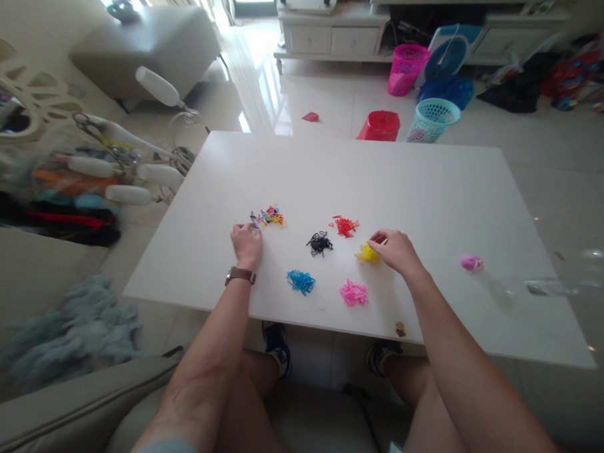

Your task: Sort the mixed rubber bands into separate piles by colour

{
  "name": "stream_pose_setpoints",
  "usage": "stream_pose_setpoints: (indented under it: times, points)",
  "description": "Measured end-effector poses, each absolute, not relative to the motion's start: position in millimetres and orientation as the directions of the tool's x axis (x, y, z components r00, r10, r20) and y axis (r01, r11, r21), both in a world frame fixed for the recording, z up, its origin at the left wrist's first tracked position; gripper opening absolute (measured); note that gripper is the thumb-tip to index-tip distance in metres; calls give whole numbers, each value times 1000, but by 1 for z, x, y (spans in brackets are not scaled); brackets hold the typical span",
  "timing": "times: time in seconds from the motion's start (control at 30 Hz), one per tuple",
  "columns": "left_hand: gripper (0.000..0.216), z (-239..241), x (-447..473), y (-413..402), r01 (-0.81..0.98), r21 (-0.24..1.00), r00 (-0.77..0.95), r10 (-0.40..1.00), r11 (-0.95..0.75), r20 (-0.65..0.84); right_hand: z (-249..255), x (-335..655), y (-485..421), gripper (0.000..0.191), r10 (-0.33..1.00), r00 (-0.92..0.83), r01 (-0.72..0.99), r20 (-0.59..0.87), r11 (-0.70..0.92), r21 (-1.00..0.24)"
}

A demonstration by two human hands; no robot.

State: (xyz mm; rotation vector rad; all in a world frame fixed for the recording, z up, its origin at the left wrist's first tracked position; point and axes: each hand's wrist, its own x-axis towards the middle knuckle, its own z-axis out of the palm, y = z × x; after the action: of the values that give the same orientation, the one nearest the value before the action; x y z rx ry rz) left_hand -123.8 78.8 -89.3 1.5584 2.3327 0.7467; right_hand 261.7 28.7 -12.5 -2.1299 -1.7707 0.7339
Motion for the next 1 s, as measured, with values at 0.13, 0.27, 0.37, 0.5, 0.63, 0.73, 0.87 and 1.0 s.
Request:
stream_pose_setpoints:
  times: [0.13, 0.27, 0.37, 0.5, 0.63, 0.73, 0.87, 1.0]
  points:
    - [22, -96, -126, 82, 759, 579, -435, 894, 298, 111, -12, 262, 28, 14, 972, 120, 827, -203, -211, -521]
    - [17, -97, -129, 83, 726, 604, -476, 874, 328, 98, -10, 263, 27, 13, 974, 119, 822, -193, -206, -532]
    - [14, -97, -129, 84, 738, 590, -473, 875, 328, 105, -9, 263, 27, 14, 974, 120, 818, -193, -207, -537]
    - [8, -95, -129, 82, 740, 591, -466, 879, 322, 104, -8, 263, 26, 14, 973, 122, 811, -193, -210, -545]
    - [15, -89, -126, 79, 678, 654, -503, 860, 335, 81, -7, 262, 26, 13, 973, 123, 805, -196, -214, -553]
    - [16, -79, -116, 81, 607, 732, -504, 862, 310, 53, -6, 261, 27, 13, 974, 118, 805, -195, -209, -555]
    - [15, -62, -83, 83, 386, 906, -420, 908, 172, 6, -6, 259, 27, 13, 979, 103, 805, -174, -185, -563]
    - [27, -45, -36, 70, 129, 991, -169, 986, 20, 3, -3, 252, 27, 13, 989, 41, 768, -141, -121, -628]
